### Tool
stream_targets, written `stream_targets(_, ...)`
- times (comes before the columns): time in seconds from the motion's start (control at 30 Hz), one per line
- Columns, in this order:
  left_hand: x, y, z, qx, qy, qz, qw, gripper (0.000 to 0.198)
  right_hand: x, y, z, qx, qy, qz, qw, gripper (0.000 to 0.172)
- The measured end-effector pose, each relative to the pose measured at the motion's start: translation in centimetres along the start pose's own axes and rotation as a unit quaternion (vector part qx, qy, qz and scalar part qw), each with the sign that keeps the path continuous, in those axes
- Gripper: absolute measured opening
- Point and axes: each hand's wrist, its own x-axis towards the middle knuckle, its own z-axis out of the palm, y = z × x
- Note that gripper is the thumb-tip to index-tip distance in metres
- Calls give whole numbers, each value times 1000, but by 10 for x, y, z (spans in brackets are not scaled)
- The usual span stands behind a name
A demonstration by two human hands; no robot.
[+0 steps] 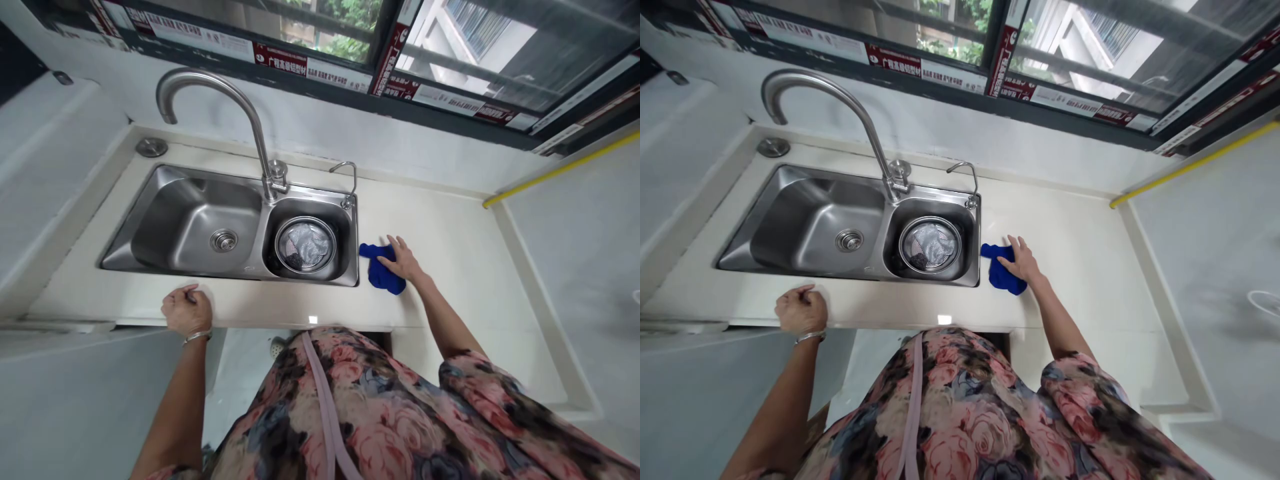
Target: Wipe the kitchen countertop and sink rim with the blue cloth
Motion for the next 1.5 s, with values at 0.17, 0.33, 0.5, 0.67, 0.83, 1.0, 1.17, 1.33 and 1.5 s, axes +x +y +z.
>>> stream_targets(0.17,0,-2,2,9,11,3,1000,26,-34,-5,68,-119,23,3,993,61)
stream_targets(0.33,-1,-2,2,26,15,-8,1000,26,3,1,80,-117,84,36,989,59)
stream_targets(0.5,0,0,-2,44,8,-8,999,22,109,20,62,-103,105,112,983,60)
stream_targets(0.67,1,1,-7,48,5,-4,999,21,206,31,53,-73,136,159,975,62)
stream_targets(0.83,2,-3,-7,55,5,-18,998,24,270,18,59,-85,163,97,978,65)
stream_targets(1.0,2,2,-7,66,0,-33,997,25,273,0,71,-101,120,-27,987,55)
stream_targets(1.17,0,10,-8,68,-1,-25,997,24,196,-14,63,-106,74,-94,987,55)
stream_targets(1.33,1,13,-6,51,-10,-39,998,27,105,-31,60,-91,13,-159,983,44)
stream_targets(1.5,0,14,-7,41,-8,-21,999,31,36,-48,68,-81,-16,-193,978,33)
